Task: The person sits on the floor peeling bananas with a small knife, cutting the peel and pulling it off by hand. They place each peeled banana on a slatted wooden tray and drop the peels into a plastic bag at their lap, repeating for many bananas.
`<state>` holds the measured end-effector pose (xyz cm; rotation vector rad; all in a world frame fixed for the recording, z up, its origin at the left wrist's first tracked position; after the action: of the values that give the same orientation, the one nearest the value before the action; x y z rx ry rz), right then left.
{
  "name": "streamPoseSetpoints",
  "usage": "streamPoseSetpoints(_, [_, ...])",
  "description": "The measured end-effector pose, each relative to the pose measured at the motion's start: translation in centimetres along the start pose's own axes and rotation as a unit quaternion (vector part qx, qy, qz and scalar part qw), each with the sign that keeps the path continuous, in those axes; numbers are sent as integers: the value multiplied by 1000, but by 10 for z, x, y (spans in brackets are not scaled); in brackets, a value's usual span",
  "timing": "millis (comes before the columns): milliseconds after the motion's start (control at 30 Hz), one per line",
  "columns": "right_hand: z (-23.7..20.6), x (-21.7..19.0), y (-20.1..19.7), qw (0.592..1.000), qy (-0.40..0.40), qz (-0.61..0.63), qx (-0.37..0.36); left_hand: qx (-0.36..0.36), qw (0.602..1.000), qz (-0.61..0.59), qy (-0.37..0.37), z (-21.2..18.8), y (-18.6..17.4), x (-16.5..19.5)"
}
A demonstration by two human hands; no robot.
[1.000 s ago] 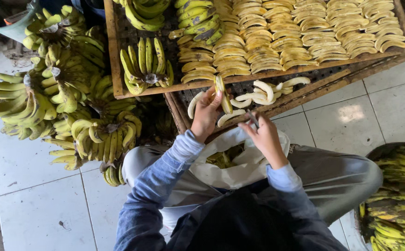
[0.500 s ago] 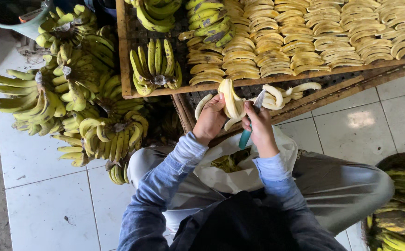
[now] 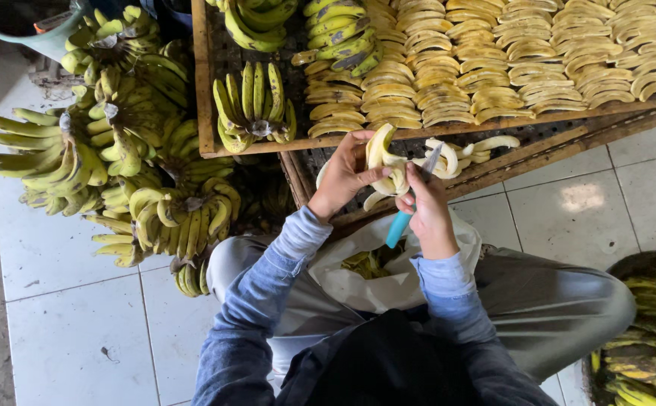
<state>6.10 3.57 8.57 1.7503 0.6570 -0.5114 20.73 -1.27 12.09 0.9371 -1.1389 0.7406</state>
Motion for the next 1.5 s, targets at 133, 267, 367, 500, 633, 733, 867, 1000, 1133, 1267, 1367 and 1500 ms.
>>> streamPoseSetpoints(133, [1,-15,-1,999,0,33,10,-22,1000,7,0,3,-7,-6])
streamPoseSetpoints(267, [-11,-35,-10,999,-35,0,-16,44,998,35,3,9,-25,-21])
streamPoseSetpoints(367, [-30,-56,-29,997,-43,-52,-35,102,994,33,-1,12,-42,-31])
streamPoseSetpoints(500, [-73,-63,4,820,-108,-458,-326,105,994,23,-4,11,-47,-35])
streamPoseSetpoints(633, [-67,-51,6,803,-140,-547,-193,35,999,34,-13,2,-13,-36])
streamPoseSetpoints(733, [-49,-68,25,843,-230,-482,-60,-35,999,5,-30,-4,17,-37])
streamPoseSetpoints(867, [-48,-75,63,845,-342,-408,-51,-67,998,9,-18,-6,27,-32])
streamPoseSetpoints(1000, [-40,-71,74,827,-396,-398,-36,-67,998,-3,-3,-5,28,-36])
streamPoseSetpoints(1133, [-37,-59,67,829,-409,-381,-24,50,977,-198,-55,-7,16,-66])
streamPoseSetpoints(1267, [-62,-68,58,791,-460,-403,-18,171,932,-301,-110,-3,-25,-100])
streamPoseSetpoints(1367, [-79,-75,45,799,-436,-413,-33,230,944,-212,-103,4,-66,-109])
streamPoseSetpoints(1500, [-79,-63,25,812,-293,-489,-127,220,958,179,-43,8,-85,-86])
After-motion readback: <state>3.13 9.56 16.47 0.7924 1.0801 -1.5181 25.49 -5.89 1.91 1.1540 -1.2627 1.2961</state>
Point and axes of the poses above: each hand's wrist, its own z-axis towards the middle knuckle, its own y-axis out of the palm, x = y × z, the point moved 10 cm from there along z, towards the middle knuckle, and after that the axes turned 15 degrees about z, right-handed, at the moved point
